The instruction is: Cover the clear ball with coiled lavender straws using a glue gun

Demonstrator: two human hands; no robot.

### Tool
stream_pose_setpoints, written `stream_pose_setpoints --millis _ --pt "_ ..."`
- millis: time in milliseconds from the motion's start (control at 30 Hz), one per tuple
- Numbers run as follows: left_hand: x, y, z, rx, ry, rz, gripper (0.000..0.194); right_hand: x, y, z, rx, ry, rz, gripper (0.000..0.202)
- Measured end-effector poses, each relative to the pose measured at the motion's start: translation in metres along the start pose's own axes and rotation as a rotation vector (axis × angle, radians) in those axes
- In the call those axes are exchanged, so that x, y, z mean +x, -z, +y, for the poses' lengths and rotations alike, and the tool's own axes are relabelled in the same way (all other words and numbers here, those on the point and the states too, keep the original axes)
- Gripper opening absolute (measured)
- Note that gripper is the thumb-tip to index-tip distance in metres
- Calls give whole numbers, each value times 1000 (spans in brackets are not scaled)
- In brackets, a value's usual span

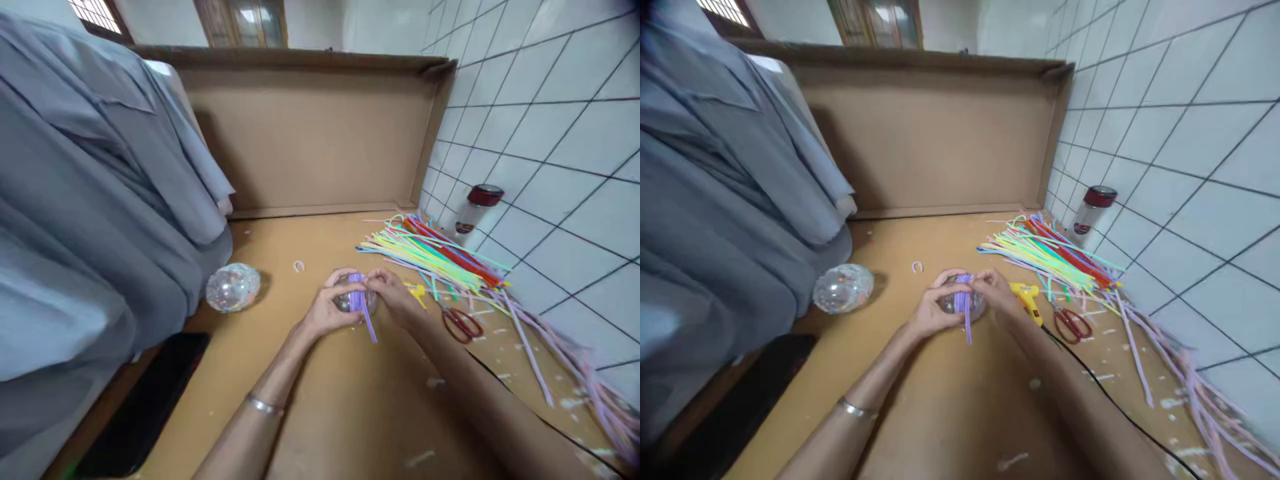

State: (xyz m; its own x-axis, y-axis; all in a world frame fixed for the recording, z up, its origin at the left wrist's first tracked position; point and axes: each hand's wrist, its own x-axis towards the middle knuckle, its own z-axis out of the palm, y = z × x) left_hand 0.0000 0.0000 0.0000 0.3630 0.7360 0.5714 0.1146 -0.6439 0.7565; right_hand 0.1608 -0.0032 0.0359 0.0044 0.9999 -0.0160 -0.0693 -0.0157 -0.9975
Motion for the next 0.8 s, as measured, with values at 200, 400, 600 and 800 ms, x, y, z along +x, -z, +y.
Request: stream_pose_setpoints --millis 200,400,600,800 --pt "3 -1 3 45 39 28 39 2 3 2 92 -65 -59 26" --pt "2 2 -2 68 36 29 40 6 4 11 65 -53 -51 26" --pt "0 2 -9 101 57 -3 59 8 6 16 61 -29 -45 27" --pt "-2 4 -12 213 32 -76 86 10 7 20 97 -45 -54 29"
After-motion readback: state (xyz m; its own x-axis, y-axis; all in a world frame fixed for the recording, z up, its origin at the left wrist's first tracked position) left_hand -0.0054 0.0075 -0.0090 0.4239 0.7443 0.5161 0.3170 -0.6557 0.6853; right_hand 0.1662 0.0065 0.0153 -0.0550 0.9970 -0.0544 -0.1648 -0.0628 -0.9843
